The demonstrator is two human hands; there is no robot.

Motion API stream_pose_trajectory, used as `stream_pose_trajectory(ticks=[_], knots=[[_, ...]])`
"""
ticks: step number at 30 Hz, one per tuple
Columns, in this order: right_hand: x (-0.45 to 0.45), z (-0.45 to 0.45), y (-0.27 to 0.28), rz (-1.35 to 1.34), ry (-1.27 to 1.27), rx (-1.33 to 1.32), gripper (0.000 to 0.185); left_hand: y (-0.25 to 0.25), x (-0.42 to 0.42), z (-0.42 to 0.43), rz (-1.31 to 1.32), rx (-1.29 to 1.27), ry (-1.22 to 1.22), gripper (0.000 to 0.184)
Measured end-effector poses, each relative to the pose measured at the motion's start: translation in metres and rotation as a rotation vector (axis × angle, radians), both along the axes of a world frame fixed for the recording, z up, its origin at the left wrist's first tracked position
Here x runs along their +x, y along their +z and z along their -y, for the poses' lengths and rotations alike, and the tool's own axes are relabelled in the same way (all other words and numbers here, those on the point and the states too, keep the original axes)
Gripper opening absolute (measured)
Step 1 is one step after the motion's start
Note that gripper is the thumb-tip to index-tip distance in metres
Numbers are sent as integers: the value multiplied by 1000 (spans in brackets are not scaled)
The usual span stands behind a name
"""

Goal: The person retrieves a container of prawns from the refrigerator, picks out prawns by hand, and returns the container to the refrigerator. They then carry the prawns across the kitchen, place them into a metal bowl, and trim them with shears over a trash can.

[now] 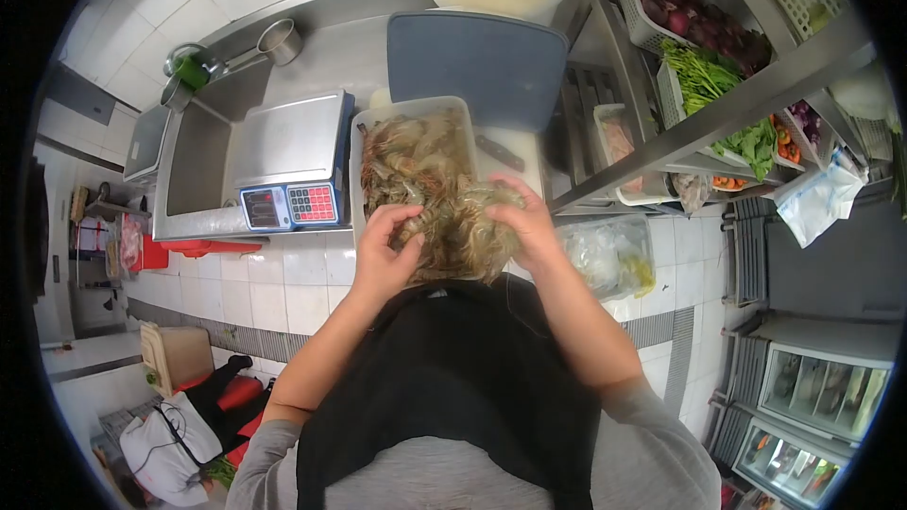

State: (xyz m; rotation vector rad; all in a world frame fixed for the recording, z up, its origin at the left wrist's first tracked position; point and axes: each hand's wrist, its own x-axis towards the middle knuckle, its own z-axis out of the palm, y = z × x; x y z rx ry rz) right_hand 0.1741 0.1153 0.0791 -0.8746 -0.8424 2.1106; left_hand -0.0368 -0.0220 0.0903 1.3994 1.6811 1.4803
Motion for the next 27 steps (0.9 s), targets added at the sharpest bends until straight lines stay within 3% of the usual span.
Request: stream_pose_trajectory(ticks=[16, 19, 21, 27], knots=[[-22, 12, -5, 102, 83, -22, 58, 6, 20, -9, -75, 135, 19, 34], [-30, 14, -18, 71, 85, 2, 53, 7, 29, -18, -104, 135, -91, 37], [-33, 16, -22, -105, 33, -122, 50, 3, 34, -23, -166, 146, -93, 39], [-39, 19, -23, -251, -91, -302, 48, 2, 39, -37, -299, 129, -141, 39]])
